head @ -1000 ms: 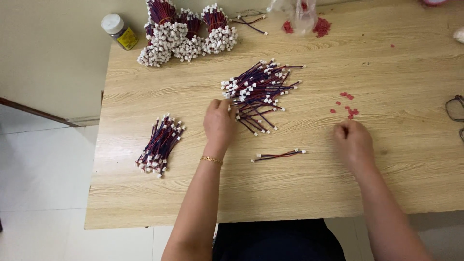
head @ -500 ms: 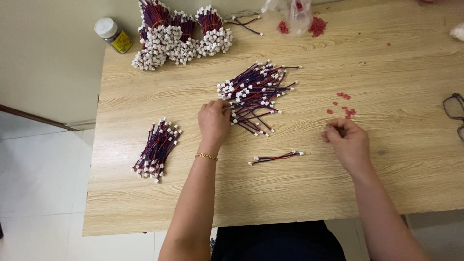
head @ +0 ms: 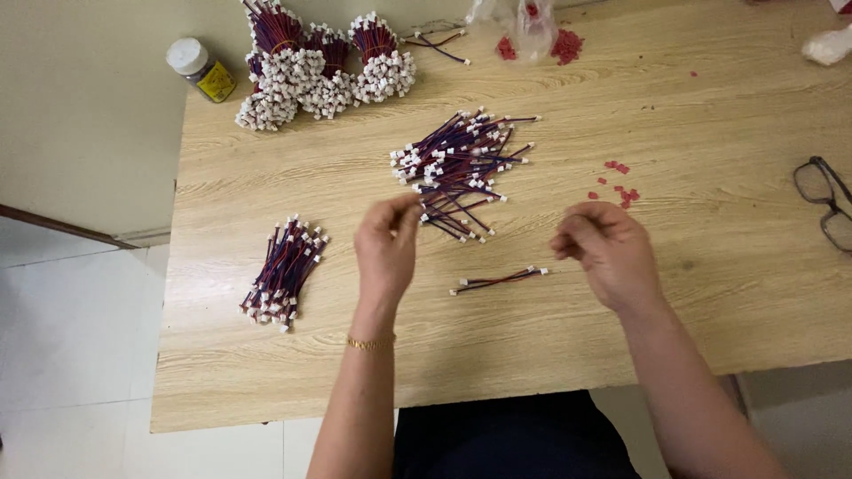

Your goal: Assembling small red plastic sleeves onto the ends of wire harnesses at a workbench

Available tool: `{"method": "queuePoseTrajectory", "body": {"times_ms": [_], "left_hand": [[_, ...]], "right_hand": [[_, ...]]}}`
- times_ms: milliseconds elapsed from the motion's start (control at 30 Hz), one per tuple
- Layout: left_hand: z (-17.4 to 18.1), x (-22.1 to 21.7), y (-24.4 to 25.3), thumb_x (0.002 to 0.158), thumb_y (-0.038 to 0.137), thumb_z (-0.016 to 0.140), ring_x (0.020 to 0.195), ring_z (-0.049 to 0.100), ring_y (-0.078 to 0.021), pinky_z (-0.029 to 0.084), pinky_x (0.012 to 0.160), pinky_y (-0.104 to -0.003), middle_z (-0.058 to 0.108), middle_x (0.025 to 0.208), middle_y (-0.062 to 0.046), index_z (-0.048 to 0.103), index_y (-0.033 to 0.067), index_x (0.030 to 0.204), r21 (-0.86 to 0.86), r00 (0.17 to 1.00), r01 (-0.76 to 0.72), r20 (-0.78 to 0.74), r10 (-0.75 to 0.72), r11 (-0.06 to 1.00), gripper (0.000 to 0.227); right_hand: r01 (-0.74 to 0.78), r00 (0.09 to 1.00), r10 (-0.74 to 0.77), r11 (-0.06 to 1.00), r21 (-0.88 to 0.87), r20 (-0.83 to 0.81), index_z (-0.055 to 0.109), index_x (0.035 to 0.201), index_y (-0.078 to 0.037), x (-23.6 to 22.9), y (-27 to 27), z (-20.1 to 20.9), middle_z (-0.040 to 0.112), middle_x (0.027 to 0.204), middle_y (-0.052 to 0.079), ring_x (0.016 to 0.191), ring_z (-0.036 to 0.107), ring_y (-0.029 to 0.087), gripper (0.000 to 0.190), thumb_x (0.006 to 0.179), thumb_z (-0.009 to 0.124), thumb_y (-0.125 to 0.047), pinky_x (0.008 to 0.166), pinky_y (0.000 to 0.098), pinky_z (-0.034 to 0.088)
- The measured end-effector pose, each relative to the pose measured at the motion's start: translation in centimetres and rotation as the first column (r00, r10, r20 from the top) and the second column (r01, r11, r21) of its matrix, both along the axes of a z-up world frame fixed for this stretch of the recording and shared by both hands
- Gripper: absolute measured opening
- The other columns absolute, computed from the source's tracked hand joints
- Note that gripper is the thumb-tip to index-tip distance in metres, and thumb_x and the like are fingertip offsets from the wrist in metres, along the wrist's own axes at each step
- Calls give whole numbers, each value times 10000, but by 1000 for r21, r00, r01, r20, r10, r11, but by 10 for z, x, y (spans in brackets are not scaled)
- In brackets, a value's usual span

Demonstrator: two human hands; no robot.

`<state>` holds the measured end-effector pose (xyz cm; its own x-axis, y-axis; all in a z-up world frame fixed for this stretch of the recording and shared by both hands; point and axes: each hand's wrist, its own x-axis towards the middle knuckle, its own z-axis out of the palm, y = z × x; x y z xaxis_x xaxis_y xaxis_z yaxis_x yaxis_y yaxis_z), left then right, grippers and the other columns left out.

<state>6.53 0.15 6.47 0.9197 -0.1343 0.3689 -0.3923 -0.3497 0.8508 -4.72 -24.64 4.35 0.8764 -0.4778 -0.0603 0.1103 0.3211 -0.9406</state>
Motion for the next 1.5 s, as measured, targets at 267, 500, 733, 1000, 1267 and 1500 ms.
{"method": "queuePoseTrajectory", "body": {"times_ms": [267,500,733,1000,1267,1500], "left_hand": [[-13,-53,-20,877,84,706,711,594,-100,516,696,-242,673,788,-46,705,47,998,-533,909,-23,-364,-205,846,127],[2,-72,-18,871,103,723,741,569,-65,512,710,-226,691,806,-36,726,50,1001,-535,909,-26,-365,-203,844,140],[-16,-81,-20,840,64,745,749,601,-78,516,716,-229,680,800,-38,702,38,1034,-610,876,-8,-386,-289,792,201],[-12,-91,-18,826,30,743,661,645,-108,536,670,-229,675,730,-67,639,15,1084,-768,817,-9,-374,-439,640,279],[-14,-94,-12,831,31,736,695,669,-141,526,699,-238,643,707,-71,615,10,1104,-779,786,37,-364,-500,626,299],[-20,-91,-8,823,19,739,828,698,-216,531,785,-297,634,675,-86,608,14,1096,-782,766,78,-350,-539,618,303]], "right_hand": [[-240,971,240,970,30,-8,659,966,25,2,70,30,685,779,149,679,703,207,103,863,656,31,629,300,622],[-259,966,260,961,-97,-2,647,1060,55,-8,88,49,696,838,140,713,708,177,294,780,735,53,638,284,627],[-24,975,189,615,-788,117,747,963,-128,-19,84,77,719,856,22,858,627,177,166,801,784,-122,798,313,473],[29,960,248,380,-924,132,734,911,-243,-22,82,82,699,888,-89,1129,570,188,93,822,755,-258,1018,348,293],[-65,952,292,472,-879,87,745,891,-189,-26,83,87,715,789,-22,815,682,204,81,814,762,-168,821,342,425],[-104,935,344,489,-866,82,742,889,-160,-26,85,97,704,782,15,721,682,223,78,818,743,-128,700,337,442]]}}
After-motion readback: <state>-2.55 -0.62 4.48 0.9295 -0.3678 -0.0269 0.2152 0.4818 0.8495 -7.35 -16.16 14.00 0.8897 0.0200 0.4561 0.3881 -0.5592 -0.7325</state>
